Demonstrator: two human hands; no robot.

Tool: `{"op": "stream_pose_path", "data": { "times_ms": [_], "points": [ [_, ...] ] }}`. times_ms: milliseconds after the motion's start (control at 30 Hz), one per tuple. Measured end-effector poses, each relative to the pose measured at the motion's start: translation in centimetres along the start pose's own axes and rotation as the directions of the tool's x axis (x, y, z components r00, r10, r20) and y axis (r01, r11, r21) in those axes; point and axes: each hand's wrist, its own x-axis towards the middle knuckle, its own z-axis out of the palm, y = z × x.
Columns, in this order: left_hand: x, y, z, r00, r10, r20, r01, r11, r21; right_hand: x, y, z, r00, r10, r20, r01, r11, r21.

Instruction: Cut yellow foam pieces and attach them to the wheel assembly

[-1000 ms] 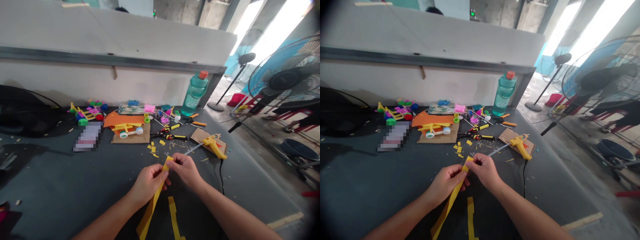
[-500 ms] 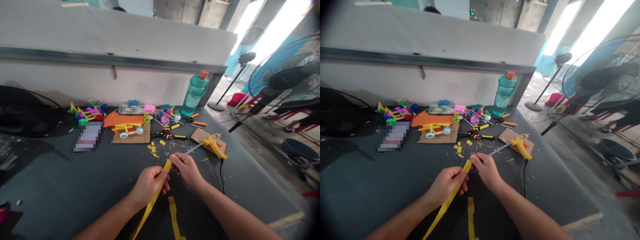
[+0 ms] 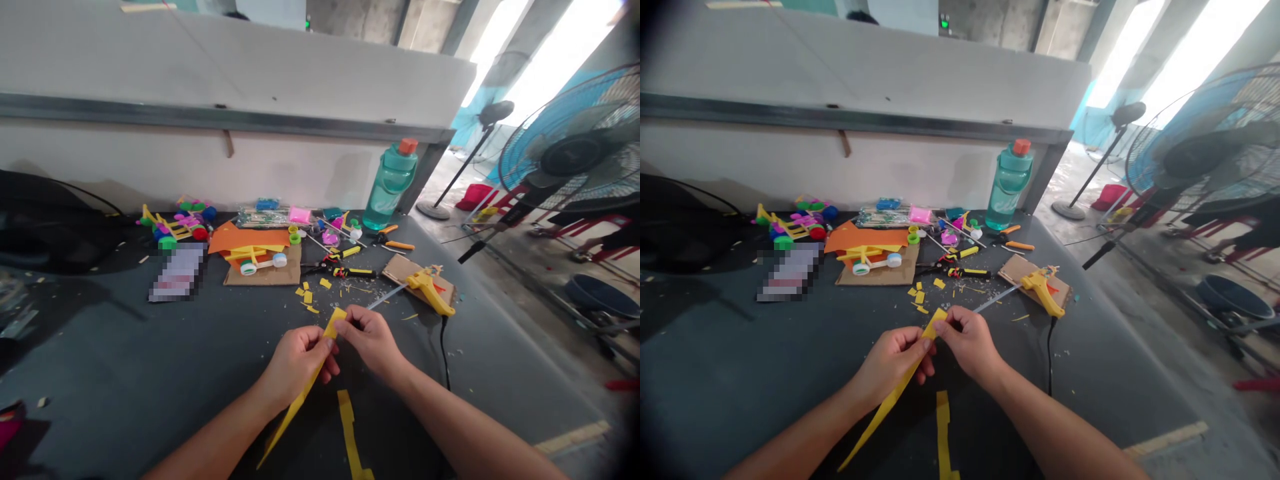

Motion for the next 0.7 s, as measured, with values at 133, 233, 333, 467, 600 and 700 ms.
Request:
{"op": "stream_pose_path", "data": {
  "times_ms": [133, 233, 333, 467, 600, 700],
  "points": [
    [0.0, -0.2, -0.2, 1.0, 0.0, 0.021, 0.0, 1.0, 0.001, 0.6, 0.2, -0.8, 0.997, -0.008, -0.079, 0.009, 1.0, 0.007],
    [0.0, -0.1, -0.2, 0.999, 0.001, 0.034, 0.0, 1.0, -0.02, 0.7, 0.2, -1.0, 0.997, -0.005, -0.079, 0.005, 1.0, 0.004],
    [-0.1, 0.0, -0.1, 0.999, -0.008, 0.04, 0.01, 0.999, -0.035, 0.6, 0.2, -0.9, 0.997, -0.002, -0.083, 0.003, 1.0, 0.01],
    [-0.1, 0.1, -0.1, 0.999, -0.008, 0.045, 0.01, 0.999, -0.051, 0.5, 0.3, -0.8, 0.995, 0.009, -0.101, -0.002, 0.998, 0.069],
    [-0.1, 0.2, -0.1, 1.0, 0.016, 0.019, -0.015, 0.999, -0.049, 0.3, 0.1, -0.3, 0.999, 0.039, 0.029, -0.044, 0.982, 0.182],
    [-0.1, 0.1, -0.1, 0.999, 0.033, 0.009, -0.033, 0.999, -0.04, 0.0, -0.2, 0.1, 0.984, 0.049, 0.17, -0.082, 0.978, 0.19]
  ]
}}
